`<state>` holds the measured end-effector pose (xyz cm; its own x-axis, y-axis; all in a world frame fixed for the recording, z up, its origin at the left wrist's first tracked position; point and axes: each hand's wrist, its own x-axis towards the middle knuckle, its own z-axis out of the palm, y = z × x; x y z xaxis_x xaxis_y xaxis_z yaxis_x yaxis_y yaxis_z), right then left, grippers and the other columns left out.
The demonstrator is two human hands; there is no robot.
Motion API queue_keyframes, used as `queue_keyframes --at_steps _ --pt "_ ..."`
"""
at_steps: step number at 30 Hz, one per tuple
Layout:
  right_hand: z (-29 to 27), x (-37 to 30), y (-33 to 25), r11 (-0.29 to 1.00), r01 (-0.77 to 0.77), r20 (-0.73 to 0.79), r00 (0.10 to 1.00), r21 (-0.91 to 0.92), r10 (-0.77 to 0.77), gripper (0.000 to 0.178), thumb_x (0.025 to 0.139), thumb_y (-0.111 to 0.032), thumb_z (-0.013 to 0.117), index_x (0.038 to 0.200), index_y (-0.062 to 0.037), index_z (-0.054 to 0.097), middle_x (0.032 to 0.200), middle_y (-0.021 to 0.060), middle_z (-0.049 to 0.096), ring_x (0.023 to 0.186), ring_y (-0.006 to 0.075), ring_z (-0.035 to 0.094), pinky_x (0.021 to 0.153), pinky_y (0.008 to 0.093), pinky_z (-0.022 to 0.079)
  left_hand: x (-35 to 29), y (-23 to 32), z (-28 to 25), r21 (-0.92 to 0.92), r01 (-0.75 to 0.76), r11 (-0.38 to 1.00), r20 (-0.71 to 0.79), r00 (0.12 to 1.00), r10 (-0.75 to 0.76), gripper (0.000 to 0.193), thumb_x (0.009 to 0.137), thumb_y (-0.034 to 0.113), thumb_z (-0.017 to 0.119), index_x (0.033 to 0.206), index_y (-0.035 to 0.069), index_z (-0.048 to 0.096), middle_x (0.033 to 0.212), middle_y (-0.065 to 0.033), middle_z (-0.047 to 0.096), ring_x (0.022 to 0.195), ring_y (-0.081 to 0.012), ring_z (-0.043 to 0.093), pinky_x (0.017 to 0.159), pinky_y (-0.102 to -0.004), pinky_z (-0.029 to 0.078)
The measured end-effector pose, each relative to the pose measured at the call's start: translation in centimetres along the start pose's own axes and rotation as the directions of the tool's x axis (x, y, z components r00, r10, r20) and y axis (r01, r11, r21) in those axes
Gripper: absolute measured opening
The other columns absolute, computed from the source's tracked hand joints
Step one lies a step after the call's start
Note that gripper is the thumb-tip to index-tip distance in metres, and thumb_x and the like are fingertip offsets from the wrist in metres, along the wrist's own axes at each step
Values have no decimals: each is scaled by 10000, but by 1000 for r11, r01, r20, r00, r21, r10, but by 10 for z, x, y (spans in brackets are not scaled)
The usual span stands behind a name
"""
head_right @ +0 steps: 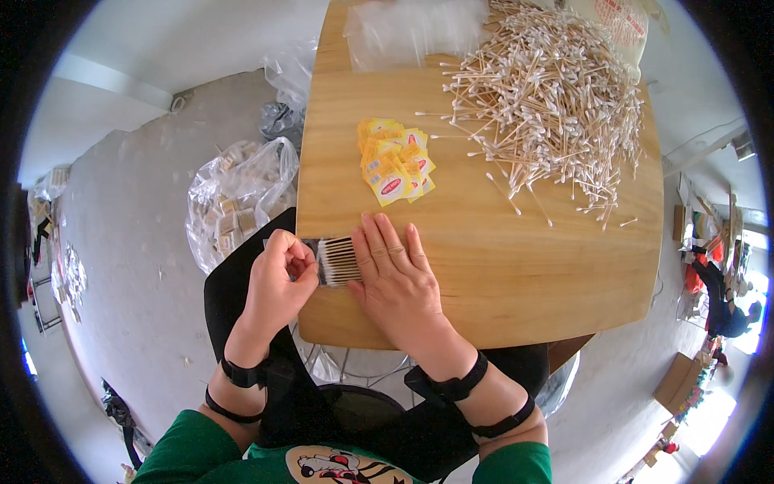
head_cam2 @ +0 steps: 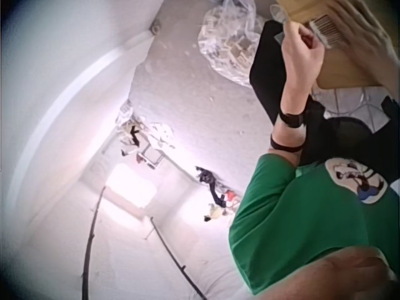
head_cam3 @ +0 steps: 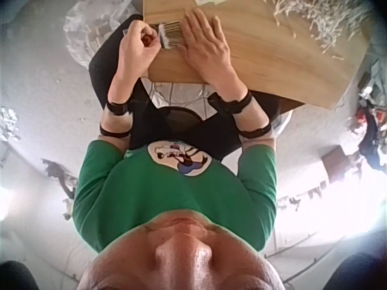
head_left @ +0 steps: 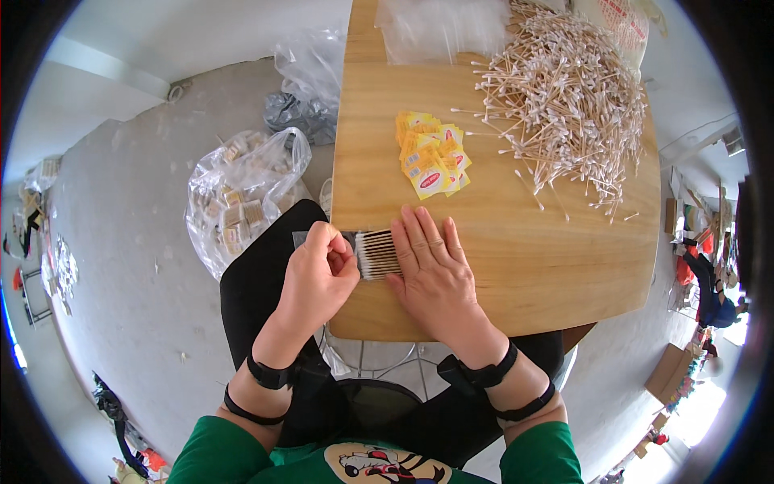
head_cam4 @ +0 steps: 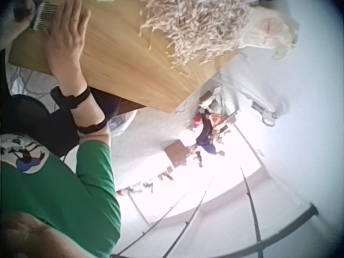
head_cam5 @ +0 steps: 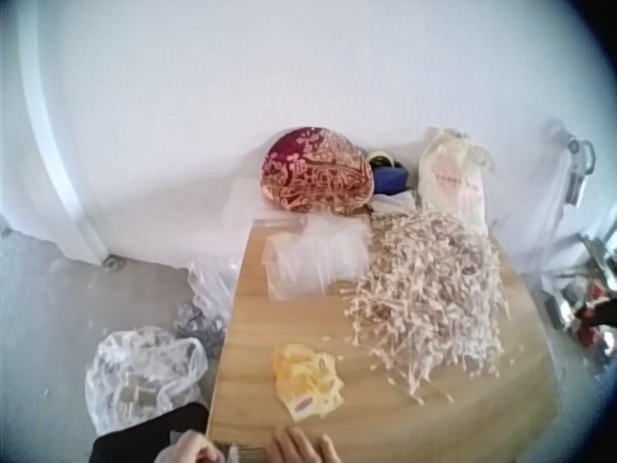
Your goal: Counting cotton swabs and placing them into small individual plastic bags.
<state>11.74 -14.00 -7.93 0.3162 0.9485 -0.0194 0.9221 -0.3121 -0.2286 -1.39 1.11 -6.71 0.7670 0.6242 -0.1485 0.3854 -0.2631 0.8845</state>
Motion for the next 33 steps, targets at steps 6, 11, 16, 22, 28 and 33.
queue_keyframes --at_steps 6,11,16,22,28,33 --pt "3 3 -6 999 -33 10 999 -1 33 777 874 -420 675 1511 -41 444 1608 109 390 1531 247 284 1269 487 145 0 2 -1 12 1 1000 -7 1000 0 283 819 -84 674 897 36 430 743 -57 591 610 -118 591 573 -252 485" --pt "9 5 -12 999 -40 15 999 27 39 765 886 -390 669 1517 -30 429 1622 126 361 1539 259 263 1261 504 158 -1 3 2 50 7 999 -43 999 -5 272 820 -80 681 855 36 437 732 -63 576 589 -125 573 545 -268 464" --pt "16 6 -25 998 -54 11 999 22 53 765 930 -451 615 1536 -34 405 1648 116 317 1562 254 196 1267 504 127 -1 1 5 49 -31 998 -66 997 34 234 855 -63 680 876 31 466 792 -31 601 645 -51 513 578 -218 446" --pt "2 10 -27 975 -22 -27 999 221 29 794 902 -367 684 1516 40 389 1621 191 335 1523 334 292 1244 513 213 4 -27 18 -545 -193 816 -276 960 43 180 1080 129 510 1228 27 516 1224 -92 599 1109 -165 584 993 -304 454" --pt "-6 -2 -14 940 2 -107 994 341 37 749 896 -227 676 1508 78 370 1585 264 355 1488 429 323 1217 541 257 8 -40 18 -622 -313 718 -255 948 193 485 1126 325 318 1470 -14 361 1532 -177 419 1452 -273 376 1236 -419 247" --pt "0 -4 -29 972 110 -32 994 208 -106 840 841 -310 730 1514 52 381 1591 242 359 1500 404 312 1226 551 227 9 -35 19 -686 -302 662 -246 952 181 526 1127 369 279 1489 -9 331 1568 -195 377 1487 -275 323 1258 -431 186"
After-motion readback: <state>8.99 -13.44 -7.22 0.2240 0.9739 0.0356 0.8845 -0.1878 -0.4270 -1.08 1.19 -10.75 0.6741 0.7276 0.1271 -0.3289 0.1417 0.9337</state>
